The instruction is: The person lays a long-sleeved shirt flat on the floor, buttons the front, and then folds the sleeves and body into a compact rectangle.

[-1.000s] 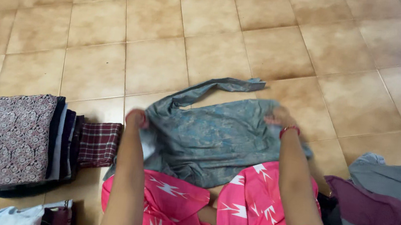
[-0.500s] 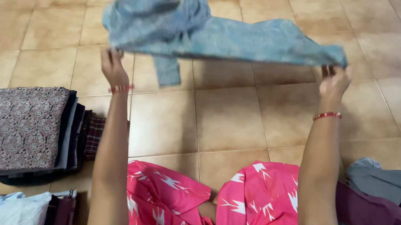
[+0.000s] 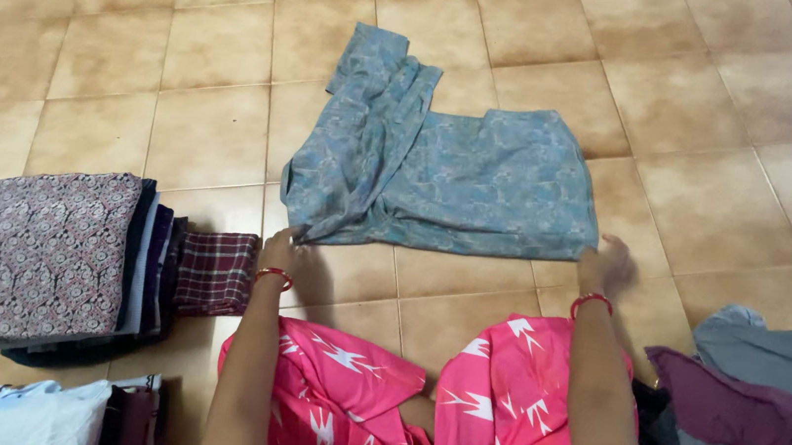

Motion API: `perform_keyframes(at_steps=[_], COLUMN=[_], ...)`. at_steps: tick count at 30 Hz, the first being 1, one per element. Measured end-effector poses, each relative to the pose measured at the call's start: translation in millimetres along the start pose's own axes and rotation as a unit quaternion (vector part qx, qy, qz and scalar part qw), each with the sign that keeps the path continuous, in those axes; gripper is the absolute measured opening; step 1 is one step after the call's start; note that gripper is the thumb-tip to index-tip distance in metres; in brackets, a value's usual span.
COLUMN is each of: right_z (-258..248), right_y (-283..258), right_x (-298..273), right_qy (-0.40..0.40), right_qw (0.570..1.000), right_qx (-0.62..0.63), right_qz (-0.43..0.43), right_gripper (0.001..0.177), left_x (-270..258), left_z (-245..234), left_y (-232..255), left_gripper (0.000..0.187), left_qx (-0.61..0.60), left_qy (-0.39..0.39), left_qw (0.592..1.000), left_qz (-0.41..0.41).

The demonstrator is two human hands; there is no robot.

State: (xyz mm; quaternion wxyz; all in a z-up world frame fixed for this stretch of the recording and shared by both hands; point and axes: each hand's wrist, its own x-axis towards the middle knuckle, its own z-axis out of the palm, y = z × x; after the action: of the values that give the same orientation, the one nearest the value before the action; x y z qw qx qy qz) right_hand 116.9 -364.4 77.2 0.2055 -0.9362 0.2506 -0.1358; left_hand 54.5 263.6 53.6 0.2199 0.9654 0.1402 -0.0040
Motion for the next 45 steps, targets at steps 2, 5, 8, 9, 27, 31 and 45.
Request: perform_keyframes(at_steps=[2, 5, 8, 9, 27, 31, 45], right_z=[8, 17, 28, 29, -2, 9, 143], right_y=[-2, -5, -11, -10, -4, -20, -252], right_x=[-2, -2, -2, -1, -15, -27, -207], right_qy=[-0.005, -0.041, -0.102, -0.106, 0.098, 0.072, -0.196], right_qw=[0.996, 0.992, 0.994, 0.994, 0.995, 0.965, 0.765], right_qx=[-0.005, -0.018, -0.007, -0.007, -0.024, -0.086, 0.065], right_qz=[-0.086, -0.122, -0.025, -0.004, -0.019, -0.239, -0.610], right_gripper=[0.053, 0.069, 0.078, 0.080, 0.068, 0.055, 0.037], left_x=[3, 6, 8, 8, -12, -20, -6], left_z=[9, 21, 24, 24, 17, 14, 24], left_y=[10, 19, 19, 18, 32, 27, 7], left_gripper=[0.059, 0.068, 0.080, 0.085, 0.037, 0.037, 0.021], left_qx=[0.008, 0.031, 0.079, 0.099, 0.210, 0.186, -0.049], left_qy=[0.003, 0.019, -0.039, -0.072, -0.200, -0.139, -0.009], left_qw=[1.000, 0.999, 0.996, 0.992, 0.955, 0.972, 0.995], left_qz=[0.014, 0.040, 0.019, 0.004, -0.068, -0.033, 0.083])
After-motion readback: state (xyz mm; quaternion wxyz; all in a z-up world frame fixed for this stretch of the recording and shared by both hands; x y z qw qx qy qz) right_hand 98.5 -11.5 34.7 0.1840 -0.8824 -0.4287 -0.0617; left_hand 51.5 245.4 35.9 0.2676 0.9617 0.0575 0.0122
